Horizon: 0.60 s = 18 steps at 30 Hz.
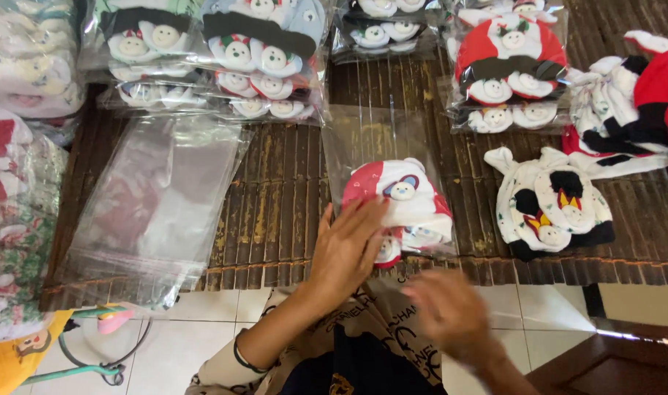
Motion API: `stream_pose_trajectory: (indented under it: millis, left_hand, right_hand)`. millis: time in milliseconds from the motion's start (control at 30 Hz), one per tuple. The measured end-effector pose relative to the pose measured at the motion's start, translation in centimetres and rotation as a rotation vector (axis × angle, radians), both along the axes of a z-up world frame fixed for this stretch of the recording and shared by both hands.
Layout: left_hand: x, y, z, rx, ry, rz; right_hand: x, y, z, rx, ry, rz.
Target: Packaging baby hats and socks into clear plastic bags
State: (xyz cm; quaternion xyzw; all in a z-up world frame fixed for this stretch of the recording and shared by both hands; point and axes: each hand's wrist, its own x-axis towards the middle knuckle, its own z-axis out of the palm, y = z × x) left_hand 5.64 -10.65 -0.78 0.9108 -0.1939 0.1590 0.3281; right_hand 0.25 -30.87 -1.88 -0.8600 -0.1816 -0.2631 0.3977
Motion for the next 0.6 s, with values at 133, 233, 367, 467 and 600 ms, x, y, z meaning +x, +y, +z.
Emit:
stream_pose_trajectory:
  millis: [133, 233, 367, 467, 600]
  left_hand:
    - [-0.3, -0.7, 0.4, -0.087, 0.032, -0.019]
    - [-0.8, -1.2, 0.7, -0.151, 0.087, -0.076]
    - [-1.2, -1.1, -0.2, -0.153, 0.116, -0.100]
    - [-1.5, -0.7, -0.8, -0.133, 0.150, -0.104]
    - [-1.8, -0.3, -1.7, -0.079, 0.115, -0.101]
  right_hand:
    - [0.9, 3.1, 1.7, -0.390, -0.042, 0.159]
    - [2.9, 3.7, -1.0, -0.539, -0.012, 0.034]
    - [4.2, 5.3, -0.4, -0.378, 0.293, -0.018]
    - [4.8, 4.1, -2.9, -0.569, 0.127, 0.028]
    - [4.4, 2.6, -3.1, -0.644, 0.075, 0.109]
